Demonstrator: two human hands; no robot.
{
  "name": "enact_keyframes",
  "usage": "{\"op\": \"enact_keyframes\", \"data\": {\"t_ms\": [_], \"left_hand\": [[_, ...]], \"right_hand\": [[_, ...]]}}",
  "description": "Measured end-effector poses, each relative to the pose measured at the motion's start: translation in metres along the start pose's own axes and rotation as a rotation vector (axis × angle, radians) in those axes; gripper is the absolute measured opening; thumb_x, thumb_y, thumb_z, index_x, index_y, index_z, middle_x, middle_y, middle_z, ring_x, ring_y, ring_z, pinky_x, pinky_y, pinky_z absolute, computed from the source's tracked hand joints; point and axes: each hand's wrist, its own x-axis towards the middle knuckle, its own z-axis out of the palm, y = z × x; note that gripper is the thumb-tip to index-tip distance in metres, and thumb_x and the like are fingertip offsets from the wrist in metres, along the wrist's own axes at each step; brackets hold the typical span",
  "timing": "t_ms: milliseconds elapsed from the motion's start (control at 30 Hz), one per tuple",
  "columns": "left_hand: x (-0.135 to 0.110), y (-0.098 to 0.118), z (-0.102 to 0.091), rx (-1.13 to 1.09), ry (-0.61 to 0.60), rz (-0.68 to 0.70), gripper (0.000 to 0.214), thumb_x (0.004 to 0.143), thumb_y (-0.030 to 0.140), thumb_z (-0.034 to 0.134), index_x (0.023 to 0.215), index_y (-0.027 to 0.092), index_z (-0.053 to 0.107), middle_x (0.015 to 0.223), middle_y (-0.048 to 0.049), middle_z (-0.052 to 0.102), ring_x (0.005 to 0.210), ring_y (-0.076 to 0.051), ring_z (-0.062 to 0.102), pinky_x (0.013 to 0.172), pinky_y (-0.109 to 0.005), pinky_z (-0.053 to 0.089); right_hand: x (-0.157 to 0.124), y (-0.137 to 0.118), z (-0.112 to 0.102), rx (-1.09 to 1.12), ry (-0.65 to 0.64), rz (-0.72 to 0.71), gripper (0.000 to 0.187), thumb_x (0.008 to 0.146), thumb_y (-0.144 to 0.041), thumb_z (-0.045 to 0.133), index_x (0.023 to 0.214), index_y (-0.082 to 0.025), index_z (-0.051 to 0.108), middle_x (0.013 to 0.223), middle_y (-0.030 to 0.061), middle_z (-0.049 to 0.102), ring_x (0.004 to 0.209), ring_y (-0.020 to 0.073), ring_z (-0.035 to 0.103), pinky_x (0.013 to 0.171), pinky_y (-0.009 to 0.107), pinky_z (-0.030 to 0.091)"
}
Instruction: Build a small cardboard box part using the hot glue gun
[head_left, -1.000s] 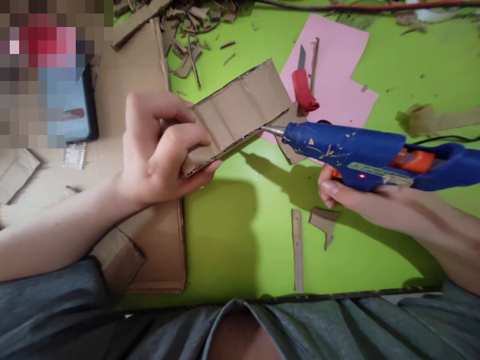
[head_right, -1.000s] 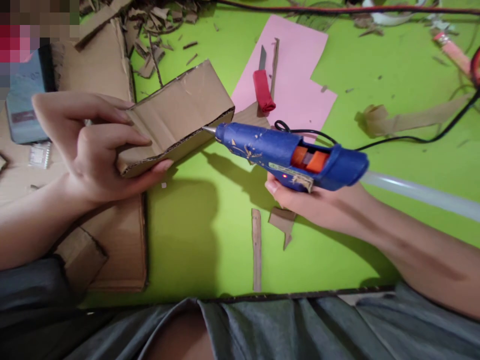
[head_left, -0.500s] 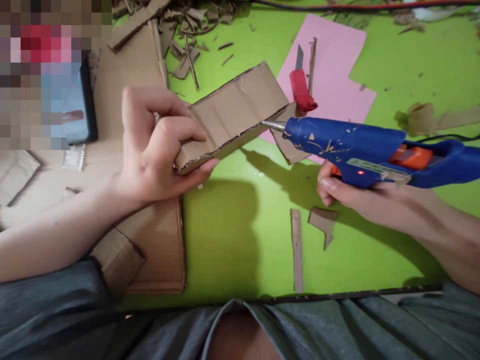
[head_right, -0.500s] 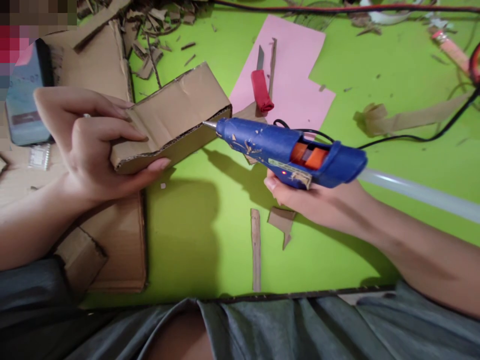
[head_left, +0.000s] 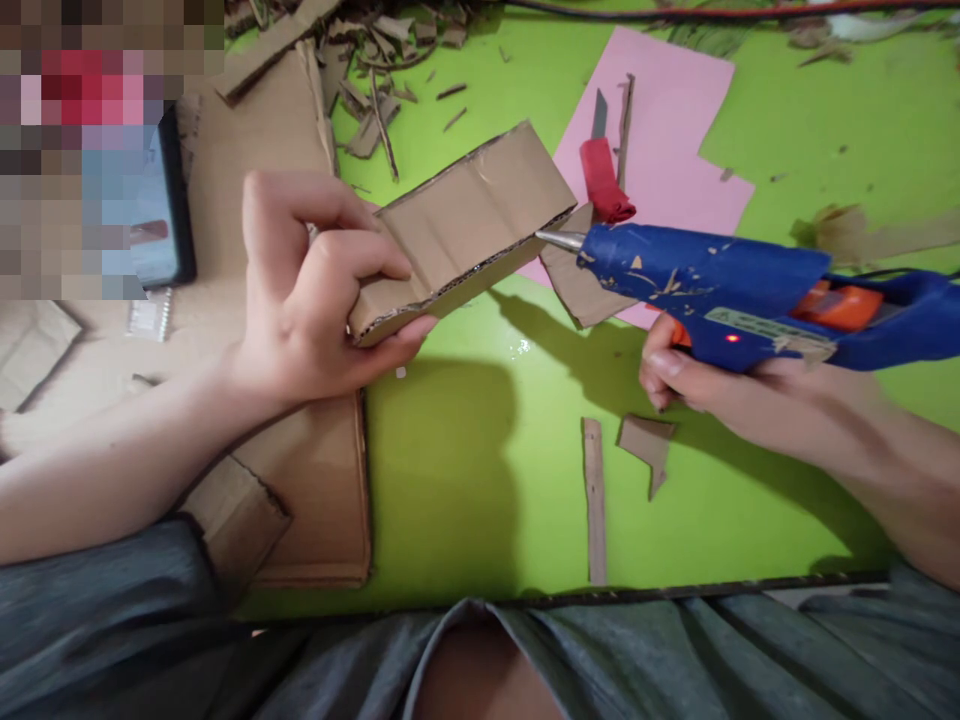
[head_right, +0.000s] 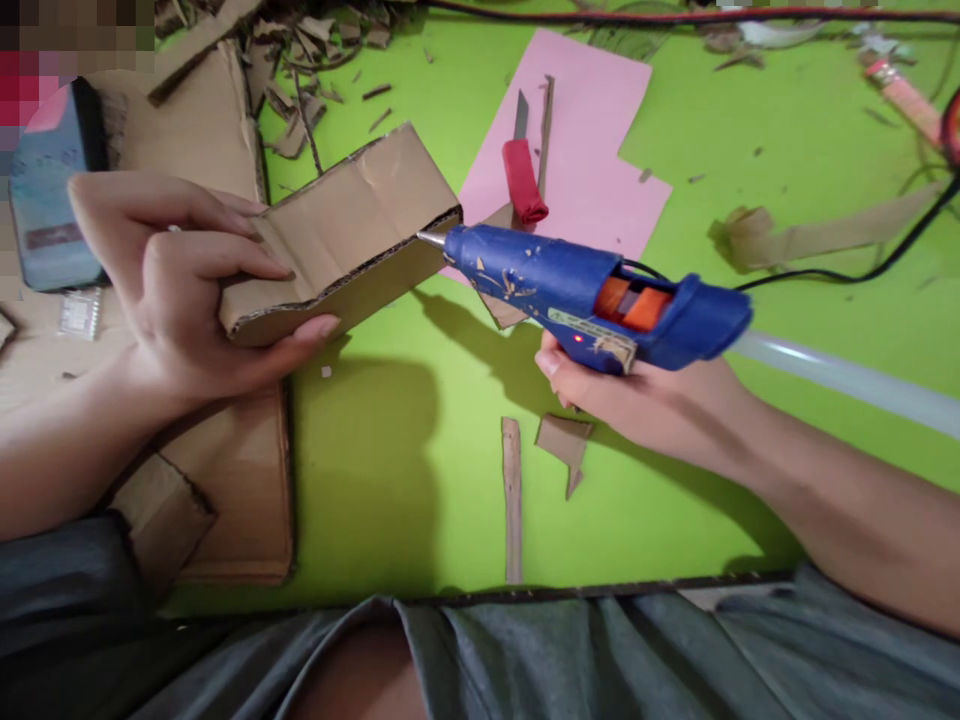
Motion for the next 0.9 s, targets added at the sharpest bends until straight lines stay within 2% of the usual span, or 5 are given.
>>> {"op": "enact_keyframes", "data": {"t_ms": [100,267,467,700,900], "left_hand": [[0.0,-0.002,-0.001,-0.093,-0.008,-0.028,0.077,0.099,0.078,0.093,0.15,0.028,0.065,0.134,-0.0098,0.056,0.127,-0.032,0.068,0.104,-0.055,0.073],[0.002,0.001,-0.006,-0.039,-0.079,-0.078,0.058,0.1,0.05,0.099,0.146,0.032,0.069,0.131,-0.0106,0.062,0.126,-0.034,0.071,0.104,-0.053,0.073],[-0.014,-0.019,0.016,-0.206,0.065,0.003,0.085,0.098,0.089,0.086,0.149,0.024,0.068,0.134,-0.0084,0.055,0.13,-0.032,0.069,0.105,-0.056,0.07],[-0.004,-0.003,0.009,-0.107,0.034,-0.08,0.074,0.094,0.055,0.104,0.153,0.035,0.065,0.133,-0.0092,0.061,0.125,-0.034,0.07,0.102,-0.053,0.07],[-0.004,-0.005,0.006,-0.014,0.036,0.028,0.079,0.098,0.069,0.095,0.156,0.026,0.063,0.133,-0.0114,0.06,0.121,-0.032,0.071,0.095,-0.053,0.074]], "right_hand": [[0.0,0.001,0.0,0.005,0.018,-0.016,0.031,0.092,-0.047,0.069,0.067,-0.03,0.065,0.059,-0.0053,0.072,0.045,0.016,0.063,0.049,0.031,0.052],[0.0,0.004,-0.001,0.027,0.03,-0.059,0.025,0.092,-0.041,0.068,0.07,-0.03,0.066,0.058,-0.0073,0.071,0.043,0.0145,0.063,0.047,0.029,0.05],[0.001,0.007,0.0,0.012,0.049,-0.067,0.028,0.093,-0.04,0.069,0.067,-0.03,0.066,0.057,-0.0076,0.071,0.042,0.0133,0.061,0.05,0.031,0.048],[-0.001,0.011,-0.002,-0.001,0.059,-0.029,0.026,0.092,-0.042,0.069,0.07,-0.03,0.066,0.059,-0.0055,0.072,0.044,0.0167,0.063,0.052,0.035,0.048],[-0.002,0.013,-0.002,0.016,0.07,0.035,0.025,0.09,-0.048,0.07,0.072,-0.03,0.067,0.059,-0.0045,0.073,0.044,0.0172,0.063,0.052,0.036,0.048]]}}
